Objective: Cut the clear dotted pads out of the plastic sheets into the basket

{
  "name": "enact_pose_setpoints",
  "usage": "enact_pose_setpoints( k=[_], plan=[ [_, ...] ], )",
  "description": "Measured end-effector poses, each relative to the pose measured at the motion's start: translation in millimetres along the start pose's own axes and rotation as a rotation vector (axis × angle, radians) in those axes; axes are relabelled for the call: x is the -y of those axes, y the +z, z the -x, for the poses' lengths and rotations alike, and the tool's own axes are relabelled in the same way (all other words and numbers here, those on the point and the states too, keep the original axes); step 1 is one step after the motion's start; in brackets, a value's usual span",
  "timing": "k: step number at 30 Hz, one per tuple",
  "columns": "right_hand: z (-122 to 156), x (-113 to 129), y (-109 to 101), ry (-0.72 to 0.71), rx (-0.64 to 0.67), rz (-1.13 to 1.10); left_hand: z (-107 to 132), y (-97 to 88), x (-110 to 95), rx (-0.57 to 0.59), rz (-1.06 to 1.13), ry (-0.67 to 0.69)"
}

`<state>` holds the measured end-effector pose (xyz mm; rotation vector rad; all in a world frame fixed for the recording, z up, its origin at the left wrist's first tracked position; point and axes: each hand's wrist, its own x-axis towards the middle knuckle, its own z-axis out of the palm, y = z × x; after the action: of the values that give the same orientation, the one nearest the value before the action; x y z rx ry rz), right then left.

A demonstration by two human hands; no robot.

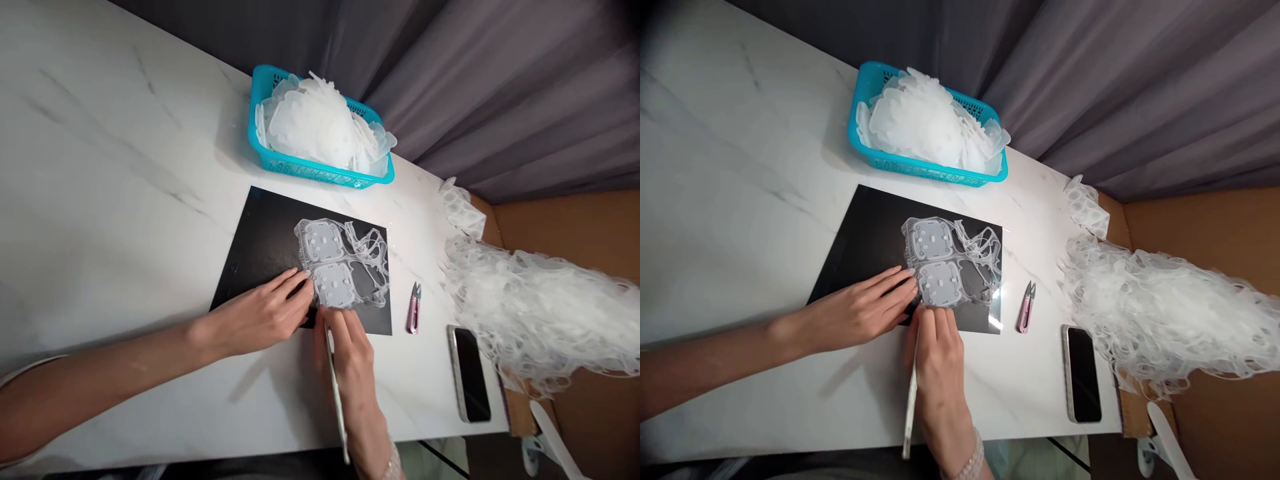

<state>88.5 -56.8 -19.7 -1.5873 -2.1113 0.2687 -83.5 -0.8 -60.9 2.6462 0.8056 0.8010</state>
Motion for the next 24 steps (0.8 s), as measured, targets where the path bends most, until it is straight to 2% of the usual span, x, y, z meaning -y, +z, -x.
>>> enact_pose_setpoints(
  k=[2,4,8,11,13,15,16,18,20,22,23,24],
  plan=[
    [-6.4,-5.1,0.4,-0.072,0.028,0.038,-0.4,-1.2,0.9,0.062,-0.255,0.130],
    [-11.3,-12.7,2.2,-0.128,0.033,0.090,-1.7,-3.7,1.1,0.060,-0.358,0.185],
    [-7.0,-30.0,11.2,-0.178,0.037,0.168,-4.6,-8.8,0.9,0.041,-0.393,0.205],
    [0.4,-33.9,24.0,-0.202,0.060,0.150,-3.8,-8.1,2.0,0.064,-0.407,0.217],
    [0.1,-31.7,30.9,-0.211,0.044,0.088,-1.7,-5.6,3.3,0.079,-0.412,0.218],
    [-4.7,-33.8,28.6,-0.183,0.016,-0.065,0.5,-2.7,4.5,0.070,-0.408,0.210],
    [-7.2,-39.9,21.6,-0.113,-0.011,-0.175,1.3,-1.5,4.8,0.058,-0.400,0.203],
    [-7.7,-66.9,-6.5,0.149,-0.150,-0.435,1.8,-0.4,4.7,0.037,-0.382,0.192],
    [2.2,-112.6,-49.8,0.544,-0.405,-0.670,0.9,-1.1,3.8,0.034,-0.378,0.185],
    [20.1,-165.6,-96.6,0.847,-0.682,-0.832,-0.8,-3.1,2.5,0.046,-0.391,0.191],
    [29.3,-189.2,-116.6,0.928,-0.742,-0.861,-1.7,-4.1,2.0,0.054,-0.399,0.195],
    [37.2,-207.6,-132.3,0.945,-0.833,-0.846,-2.5,-4.9,1.7,0.060,-0.404,0.199]
  ],
)
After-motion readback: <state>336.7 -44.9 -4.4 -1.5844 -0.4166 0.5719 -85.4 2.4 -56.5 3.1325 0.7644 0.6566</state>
